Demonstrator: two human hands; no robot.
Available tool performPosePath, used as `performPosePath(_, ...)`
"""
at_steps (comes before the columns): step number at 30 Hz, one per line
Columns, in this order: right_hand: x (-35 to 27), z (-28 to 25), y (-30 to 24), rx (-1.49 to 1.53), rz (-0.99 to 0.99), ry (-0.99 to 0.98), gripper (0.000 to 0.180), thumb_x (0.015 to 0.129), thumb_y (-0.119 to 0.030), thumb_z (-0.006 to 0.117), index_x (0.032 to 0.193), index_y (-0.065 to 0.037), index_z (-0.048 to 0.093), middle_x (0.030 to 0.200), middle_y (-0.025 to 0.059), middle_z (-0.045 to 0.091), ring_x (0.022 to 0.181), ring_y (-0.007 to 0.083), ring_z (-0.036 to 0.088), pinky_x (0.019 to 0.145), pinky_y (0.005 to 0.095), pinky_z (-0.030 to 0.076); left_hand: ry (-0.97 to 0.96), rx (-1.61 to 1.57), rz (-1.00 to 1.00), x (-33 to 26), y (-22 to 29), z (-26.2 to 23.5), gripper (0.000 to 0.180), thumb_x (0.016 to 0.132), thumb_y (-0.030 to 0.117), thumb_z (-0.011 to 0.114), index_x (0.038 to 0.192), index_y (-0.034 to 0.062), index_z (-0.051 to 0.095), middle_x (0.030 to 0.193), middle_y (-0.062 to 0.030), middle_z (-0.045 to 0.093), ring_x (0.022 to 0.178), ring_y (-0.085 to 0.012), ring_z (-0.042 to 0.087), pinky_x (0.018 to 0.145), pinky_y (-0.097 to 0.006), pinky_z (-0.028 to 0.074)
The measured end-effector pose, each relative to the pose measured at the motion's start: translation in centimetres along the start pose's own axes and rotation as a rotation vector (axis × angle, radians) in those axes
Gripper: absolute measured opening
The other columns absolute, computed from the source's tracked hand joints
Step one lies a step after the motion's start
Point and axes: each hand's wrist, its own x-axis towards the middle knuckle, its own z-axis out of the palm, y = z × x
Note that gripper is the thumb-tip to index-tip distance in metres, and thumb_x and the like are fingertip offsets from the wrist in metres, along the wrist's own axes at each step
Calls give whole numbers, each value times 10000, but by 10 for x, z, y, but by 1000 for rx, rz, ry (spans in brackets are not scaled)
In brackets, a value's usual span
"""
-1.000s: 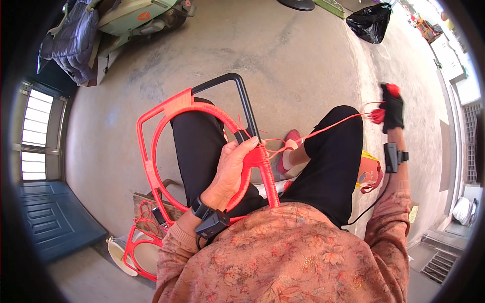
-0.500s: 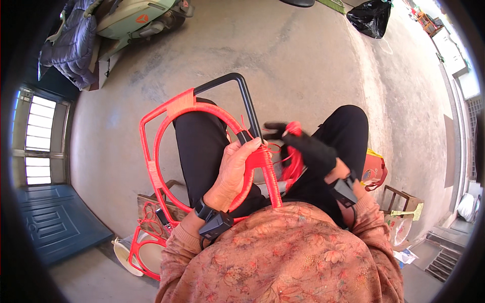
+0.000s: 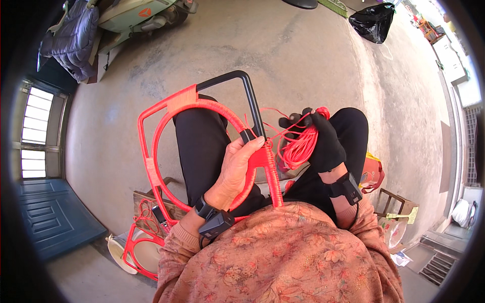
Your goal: Wrapping a red plastic cord around a red chair frame to create a woven surface.
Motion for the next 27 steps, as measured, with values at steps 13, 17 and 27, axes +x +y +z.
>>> performPosePath(13,8,-36,0,267,-32,-10,143,894,-142,532,788,-61,481,591,-9,345,516,112,347,474,240,320,-34,71,17,0,-6,-5,128,912,111,605,1018,39,612,868,-55,664,735,-132,644,674,-278,529)
performPosePath(17,3,-44,-4,219,-26,-24,210,895,-188,515,729,-82,444,596,1,367,540,139,405,515,260,348,-101,174,-17,-8,-4,-10,182,913,148,618,1047,27,597,911,-70,670,793,-145,655,726,-288,537)
performPosePath(27,-14,-37,-5,36,-57,94,214,879,-166,525,709,-83,426,597,5,356,542,136,402,518,264,354,-154,98,-159,-14,3,-1,217,936,156,578,1103,18,573,953,-112,675,839,-195,674,737,-320,558)
